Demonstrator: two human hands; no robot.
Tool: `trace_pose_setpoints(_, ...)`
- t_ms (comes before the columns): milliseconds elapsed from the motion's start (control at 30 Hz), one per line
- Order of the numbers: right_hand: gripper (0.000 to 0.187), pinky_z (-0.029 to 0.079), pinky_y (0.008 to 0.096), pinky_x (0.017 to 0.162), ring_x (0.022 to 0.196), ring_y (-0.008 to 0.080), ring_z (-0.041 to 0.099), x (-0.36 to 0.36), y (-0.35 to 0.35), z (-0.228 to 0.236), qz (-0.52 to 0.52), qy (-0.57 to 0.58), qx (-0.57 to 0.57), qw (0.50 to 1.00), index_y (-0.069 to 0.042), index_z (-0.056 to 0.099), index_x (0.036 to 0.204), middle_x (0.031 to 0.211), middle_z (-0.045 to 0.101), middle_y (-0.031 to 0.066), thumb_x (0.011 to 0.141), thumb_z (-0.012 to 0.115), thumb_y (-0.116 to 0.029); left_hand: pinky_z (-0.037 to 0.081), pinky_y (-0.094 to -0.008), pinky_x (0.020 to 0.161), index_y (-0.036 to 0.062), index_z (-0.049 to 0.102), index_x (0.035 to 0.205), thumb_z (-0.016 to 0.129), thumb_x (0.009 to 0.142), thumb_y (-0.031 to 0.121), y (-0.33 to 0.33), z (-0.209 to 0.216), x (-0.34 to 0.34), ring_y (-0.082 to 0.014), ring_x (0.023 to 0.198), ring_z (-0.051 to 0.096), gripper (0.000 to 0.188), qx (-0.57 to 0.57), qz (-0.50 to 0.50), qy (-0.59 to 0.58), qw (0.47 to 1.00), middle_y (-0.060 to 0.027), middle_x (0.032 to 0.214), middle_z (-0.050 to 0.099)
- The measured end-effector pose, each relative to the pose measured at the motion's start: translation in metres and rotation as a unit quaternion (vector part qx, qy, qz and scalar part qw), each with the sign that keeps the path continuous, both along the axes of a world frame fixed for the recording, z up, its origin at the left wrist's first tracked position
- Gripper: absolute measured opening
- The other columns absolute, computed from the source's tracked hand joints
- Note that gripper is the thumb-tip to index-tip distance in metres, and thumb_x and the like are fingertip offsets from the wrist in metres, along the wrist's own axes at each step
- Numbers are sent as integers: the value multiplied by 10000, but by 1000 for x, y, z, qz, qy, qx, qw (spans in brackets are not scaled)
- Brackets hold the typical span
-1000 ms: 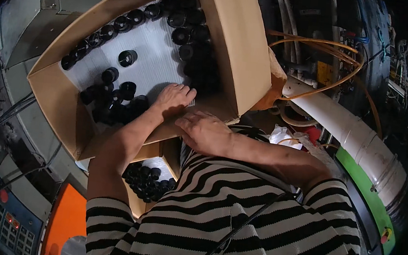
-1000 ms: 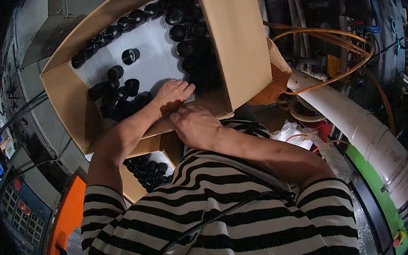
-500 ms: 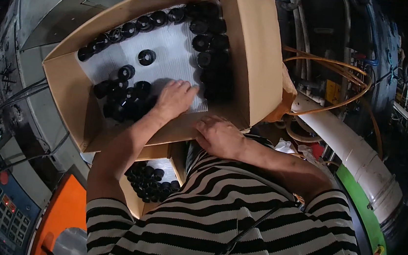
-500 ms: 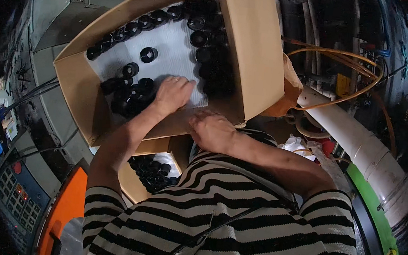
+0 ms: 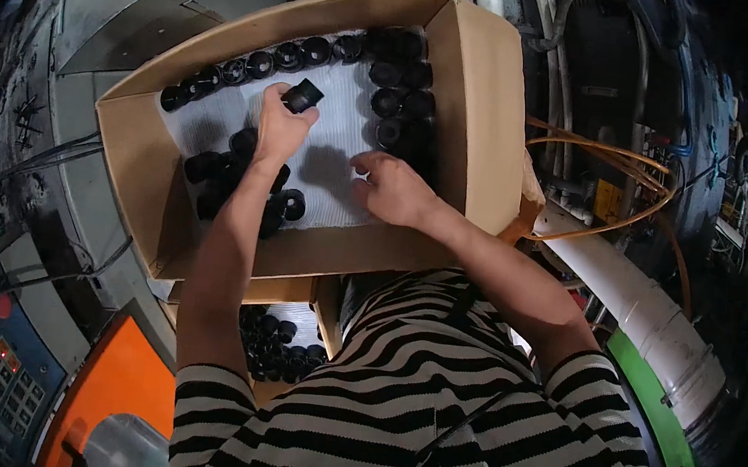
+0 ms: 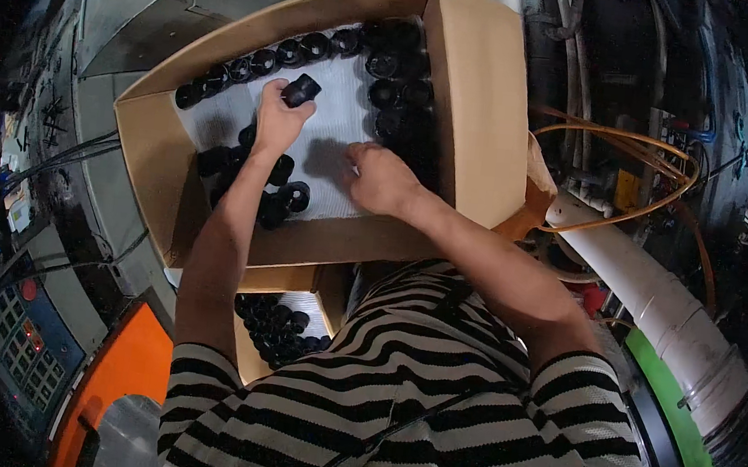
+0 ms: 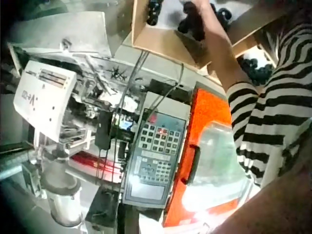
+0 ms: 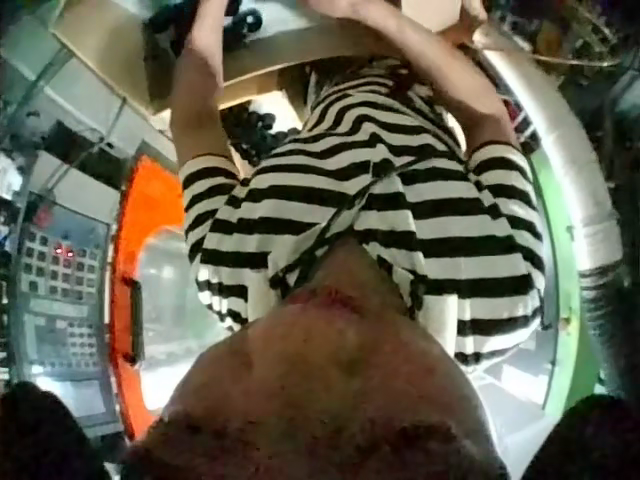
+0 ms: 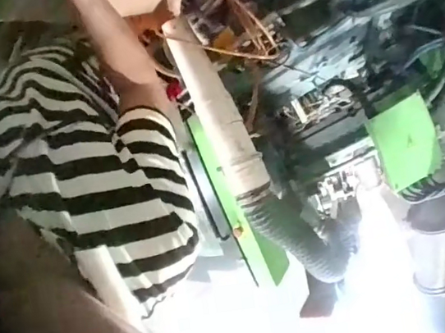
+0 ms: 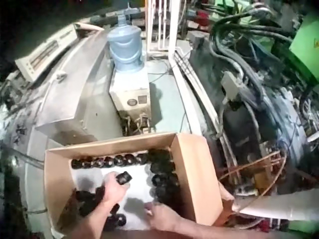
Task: The person trims plastic parts using pliers, arranges them inside cardboard boxes by hand, and opens an injection molding machine to extract and trim newly molded parts.
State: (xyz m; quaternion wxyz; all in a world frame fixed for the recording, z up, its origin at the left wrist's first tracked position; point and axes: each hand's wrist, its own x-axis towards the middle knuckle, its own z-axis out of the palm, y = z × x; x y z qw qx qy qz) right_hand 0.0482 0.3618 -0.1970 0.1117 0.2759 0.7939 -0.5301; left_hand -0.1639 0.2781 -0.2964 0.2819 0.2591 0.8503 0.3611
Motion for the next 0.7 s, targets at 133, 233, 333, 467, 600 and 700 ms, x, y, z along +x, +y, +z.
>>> trace_pose_setpoints(133,357,528,395,855,961,362,664,-26,11,-20,-82,6,2,997,31,631,1121,1051,676,217,824,627,-167,479,-314,873,28,516,1237,797,712,147,18,-17,23,-190,978,591,607,107,35,-85,990,-104,1062,624)
trace_pose_setpoints(233,352,528,397,853,956,357,666,-30,11,-29,-92,-7,17,996,29,636,1105,1024,682,213,816,626,-170,472,-345,894,51,531,1246,815,696,170,38,-26,38,-226,1003,592,630,142,65,-120,980,-119,1084,629)
trace_pose_setpoints(333,346,524,401,855,952,352,664,-32,13,-40,-82,-26,40,995,25,642,1090,997,685,208,807,627,-173,462,-382,913,75,555,1242,825,689,207,48,-32,42,-270,1026,585,630,146,48,-42,987,-135,1096,633)
trace_pose_setpoints(467,347,517,418,863,949,355,656,-35,16,-62,-90,-47,97,990,13,642,1094,985,679,204,794,617,-159,444,-437,922,95,594,1218,819,693,302,48,-40,43,-333,1043,559,607,78,-30,191,978,-152,1088,630)
trace_pose_setpoints(600,379,503,434,888,981,372,636,-40,23,-72,-127,-62,127,982,15,625,1127,1014,662,223,785,605,-150,439,-461,898,86,615,1190,794,702,403,53,-39,45,-358,1029,540,609,-1,-67,273,960,-150,1050,620)
trace_pose_setpoints(700,428,493,434,916,1027,389,615,-44,30,-75,-186,-41,156,969,30,600,1162,1074,641,253,784,609,-169,443,-466,883,86,631,1170,779,713,426,58,-43,45,-355,1014,546,588,-21,-68,275,959,-146,1021,615)
